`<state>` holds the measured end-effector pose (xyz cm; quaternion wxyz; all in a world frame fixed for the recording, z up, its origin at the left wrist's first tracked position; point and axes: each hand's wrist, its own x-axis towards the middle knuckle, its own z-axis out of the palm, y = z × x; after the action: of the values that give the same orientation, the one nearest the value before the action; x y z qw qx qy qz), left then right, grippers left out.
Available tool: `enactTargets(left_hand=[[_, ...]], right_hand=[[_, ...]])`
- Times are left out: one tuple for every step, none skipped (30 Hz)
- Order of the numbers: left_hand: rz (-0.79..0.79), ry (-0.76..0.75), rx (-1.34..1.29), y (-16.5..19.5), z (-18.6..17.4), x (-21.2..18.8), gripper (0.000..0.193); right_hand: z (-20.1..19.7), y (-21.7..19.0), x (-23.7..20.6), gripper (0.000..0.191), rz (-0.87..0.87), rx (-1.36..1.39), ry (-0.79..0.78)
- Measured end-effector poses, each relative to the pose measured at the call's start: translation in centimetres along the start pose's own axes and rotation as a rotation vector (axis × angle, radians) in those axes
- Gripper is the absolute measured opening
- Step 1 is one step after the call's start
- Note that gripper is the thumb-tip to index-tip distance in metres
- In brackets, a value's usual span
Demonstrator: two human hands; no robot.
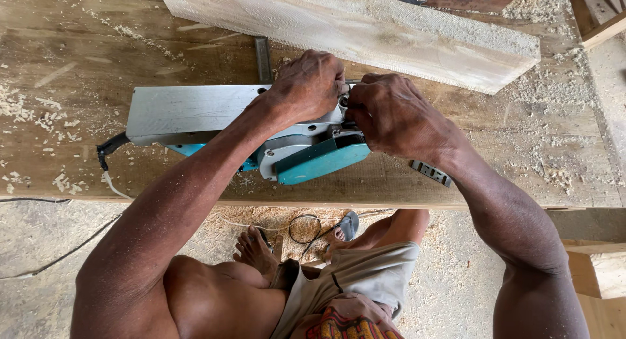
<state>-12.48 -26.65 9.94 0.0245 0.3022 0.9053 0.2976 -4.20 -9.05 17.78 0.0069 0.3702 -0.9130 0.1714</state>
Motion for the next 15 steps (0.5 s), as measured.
enactTargets(left_hand=[[-0.003, 0.004, -0.004, 0.0, 0.0, 0.0, 0.020], [-0.015, -0.008, -0.007, 0.0, 0.0, 0.1, 0.020], [-0.026, -0.020, -0.009, -0.1, 0.0, 0.1, 0.020], [-0.037, -0.034, -0.012, -0.1, 0.1, 0.2, 0.020], [-0.033, -0.041, -0.012, -0.2, 0.2, 0.2, 0.018], [-0.026, -0.047, -0.011, -0.2, 0.3, 0.3, 0.017], [-0.020, -0.052, -0.008, -0.4, 0.4, 0.5, 0.016], [-0.012, -0.045, -0.013, -0.5, 0.5, 0.6, 0.015], [-0.004, -0.041, -0.020, -0.6, 0.7, 0.7, 0.015], [0.003, -0.038, -0.027, -0.7, 0.9, 0.9, 0.015], [0.010, -0.044, -0.029, -0.8, 1.1, 1.1, 0.012], [0.016, -0.048, -0.028, -1.0, 1.1, 1.3, 0.010], [0.024, -0.055, -0.029, -1.1, 1.2, 1.6, 0.008], [0.026, -0.055, -0.029, -1.3, 1.3, 1.9, 0.008], [0.029, -0.054, -0.030, -1.4, 1.4, 2.2, 0.008]], right_hand=[[0.0, 0.0, 0.0, 0.019, 0.001, 0.011, -0.003], [-0.1, 0.0, 0.1, 0.018, 0.031, 0.031, -0.027], [-0.1, 0.2, 0.1, 0.016, 0.061, 0.051, -0.051], [-0.1, 0.3, 0.1, 0.014, 0.092, 0.071, -0.075], [0.0, 0.5, -0.1, 0.014, 0.067, 0.068, -0.059], [0.1, 0.9, -0.2, 0.013, 0.042, 0.063, -0.040], [0.2, 1.3, -0.4, 0.013, 0.016, 0.058, -0.020], [0.3, 1.8, -0.6, 0.014, 0.040, 0.095, -0.019], [0.5, 2.4, -0.8, 0.015, 0.067, 0.136, -0.020], [0.7, 3.0, -1.2, 0.016, 0.094, 0.176, -0.021], [0.8, 3.8, -1.5, 0.015, 0.099, 0.229, 0.034], [0.8, 4.6, -1.8, 0.013, 0.100, 0.282, 0.089], [0.9, 5.3, -2.2, 0.012, 0.105, 0.337, 0.145], [1.2, 5.9, -2.6, 0.009, 0.065, 0.340, 0.203], [1.4, 6.5, -3.1, 0.006, 0.024, 0.342, 0.258]])
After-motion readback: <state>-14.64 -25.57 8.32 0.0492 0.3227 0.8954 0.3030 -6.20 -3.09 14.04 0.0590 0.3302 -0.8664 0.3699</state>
